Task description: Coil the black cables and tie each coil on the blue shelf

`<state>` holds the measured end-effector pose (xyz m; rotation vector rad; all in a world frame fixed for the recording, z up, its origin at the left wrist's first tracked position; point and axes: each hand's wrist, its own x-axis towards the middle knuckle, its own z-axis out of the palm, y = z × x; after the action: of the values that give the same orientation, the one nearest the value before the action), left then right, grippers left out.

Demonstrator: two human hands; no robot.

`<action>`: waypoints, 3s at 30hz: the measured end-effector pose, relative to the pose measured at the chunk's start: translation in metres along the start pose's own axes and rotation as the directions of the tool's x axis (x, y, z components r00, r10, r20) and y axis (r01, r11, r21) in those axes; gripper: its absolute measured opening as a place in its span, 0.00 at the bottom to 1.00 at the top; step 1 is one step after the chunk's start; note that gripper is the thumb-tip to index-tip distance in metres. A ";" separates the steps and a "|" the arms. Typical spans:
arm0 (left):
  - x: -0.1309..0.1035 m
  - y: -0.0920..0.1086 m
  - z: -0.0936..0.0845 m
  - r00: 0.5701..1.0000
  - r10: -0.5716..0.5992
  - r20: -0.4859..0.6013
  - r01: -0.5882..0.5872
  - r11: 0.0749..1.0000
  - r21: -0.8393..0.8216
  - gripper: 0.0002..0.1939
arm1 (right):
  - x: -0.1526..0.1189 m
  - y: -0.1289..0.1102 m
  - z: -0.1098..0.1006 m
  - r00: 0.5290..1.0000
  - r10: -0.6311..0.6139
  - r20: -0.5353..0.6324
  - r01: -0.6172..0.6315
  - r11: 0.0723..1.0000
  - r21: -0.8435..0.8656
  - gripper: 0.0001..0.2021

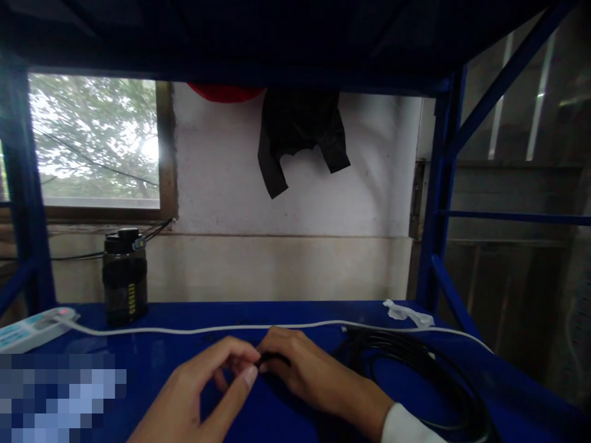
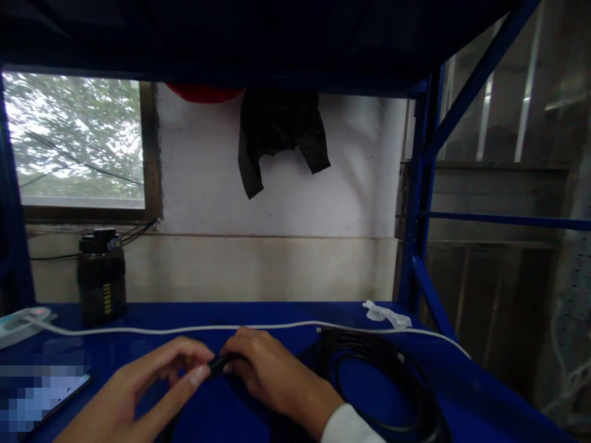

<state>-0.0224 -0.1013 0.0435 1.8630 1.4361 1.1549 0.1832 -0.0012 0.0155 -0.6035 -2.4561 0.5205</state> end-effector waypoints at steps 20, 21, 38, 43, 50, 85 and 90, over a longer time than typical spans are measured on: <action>0.054 -0.070 0.032 0.997 -0.002 0.078 -0.005 0.996 0.091 0.20 | -0.021 0.018 -0.006 0.986 0.159 -0.039 -0.159 0.987 0.012 0.07; 0.055 -0.069 0.032 0.994 -0.021 0.111 0.014 0.998 0.067 0.20 | -0.022 0.017 -0.006 0.984 0.171 -0.043 -0.171 0.985 0.007 0.08; 0.068 -0.062 0.021 0.972 -0.087 0.220 0.161 0.925 -0.345 0.19 | -0.021 0.014 -0.015 0.977 0.209 -0.048 -0.214 0.959 -0.187 0.14; 0.067 -0.057 0.015 0.984 -0.163 0.075 0.179 0.919 -0.350 0.19 | -0.018 0.011 -0.023 0.966 0.241 -0.098 -0.254 0.954 -0.160 0.16; 0.063 -0.046 0.006 0.976 -0.220 -0.007 0.204 0.914 -0.350 0.17 | -0.012 0.014 -0.028 0.911 0.370 -0.183 -0.370 0.928 0.036 0.16; 0.069 -0.077 -0.003 0.979 -0.046 -0.196 0.082 0.981 0.177 0.25 | -0.013 0.024 -0.010 0.922 0.253 -0.292 -0.303 0.943 -0.138 0.09; 0.073 -0.092 -0.030 0.907 -0.009 -0.422 0.098 0.977 0.190 0.23 | -0.007 0.022 -0.030 0.854 0.219 -0.472 -0.300 0.948 -0.104 0.21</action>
<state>-0.0895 -0.0069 0.0069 1.7615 1.8959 1.4932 0.2122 0.0200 0.0255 -1.0178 -1.9906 0.2263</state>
